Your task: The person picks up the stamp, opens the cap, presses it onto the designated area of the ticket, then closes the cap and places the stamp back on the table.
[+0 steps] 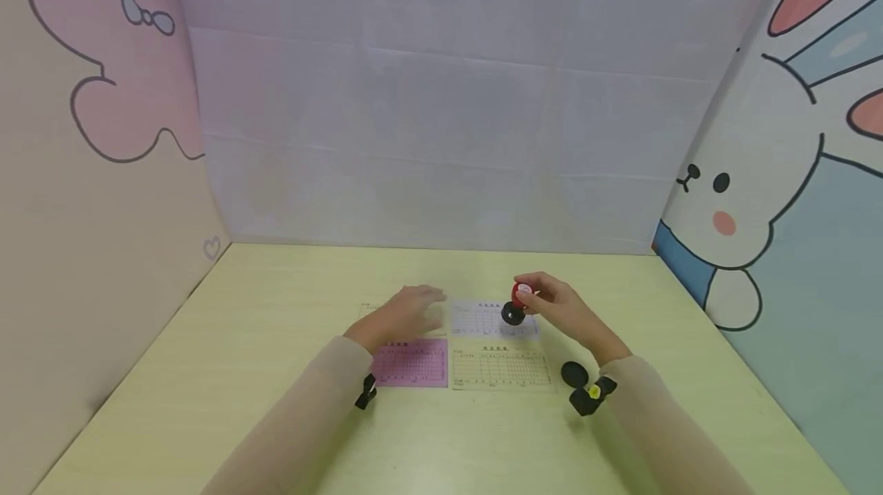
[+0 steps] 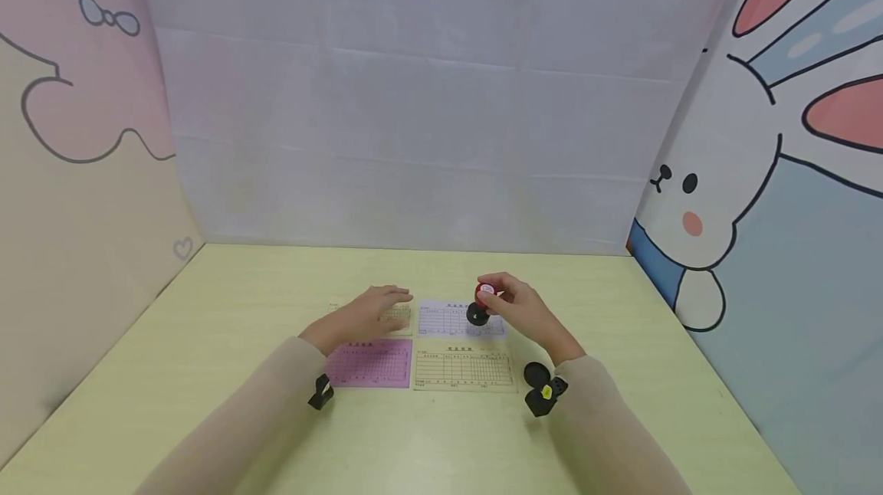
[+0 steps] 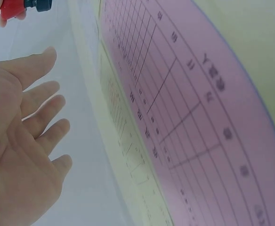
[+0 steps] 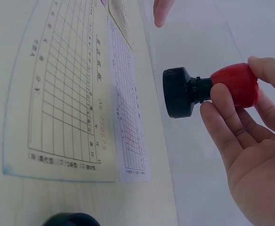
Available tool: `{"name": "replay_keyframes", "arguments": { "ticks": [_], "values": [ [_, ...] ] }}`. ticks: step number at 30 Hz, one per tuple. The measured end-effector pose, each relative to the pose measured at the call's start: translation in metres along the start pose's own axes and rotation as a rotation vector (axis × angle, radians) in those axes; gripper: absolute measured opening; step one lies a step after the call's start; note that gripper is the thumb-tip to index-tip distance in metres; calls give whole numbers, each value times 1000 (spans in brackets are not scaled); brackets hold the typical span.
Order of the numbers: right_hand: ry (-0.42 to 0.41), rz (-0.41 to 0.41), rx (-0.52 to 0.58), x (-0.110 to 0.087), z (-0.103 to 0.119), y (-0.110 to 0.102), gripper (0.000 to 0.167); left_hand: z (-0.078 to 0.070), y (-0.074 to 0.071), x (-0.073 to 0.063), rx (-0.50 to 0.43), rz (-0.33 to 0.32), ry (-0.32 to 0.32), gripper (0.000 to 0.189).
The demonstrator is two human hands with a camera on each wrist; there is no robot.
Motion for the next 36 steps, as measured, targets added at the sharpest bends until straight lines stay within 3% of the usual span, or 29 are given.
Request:
{"name": "replay_keyframes", "arguments": {
  "ticks": [10, 16, 29, 36],
  "values": [
    [-39, 11, 42, 4, 13, 14, 39, 7, -14, -19, -4, -34, 33, 50],
    [-57, 53, 63, 5, 15, 22, 37, 13, -19, -31, 4, -20, 30, 51],
    [-74, 106, 77, 8, 23, 40, 35, 30, -22, -50, 32, -23, 37, 49],
    [-85, 141, 135, 9, 29, 52, 36, 42, -21, -67, 6, -2, 28, 47]
  ]
}}
Point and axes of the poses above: each hand's wrist, its own x-axis towards the middle knuckle, its own y-axis out of the palm, z = x × y, the point moved 3 cm from there along x, towards the middle knuckle, and after that the axes turned 12 degrees about -y, right-handed, at the moved point
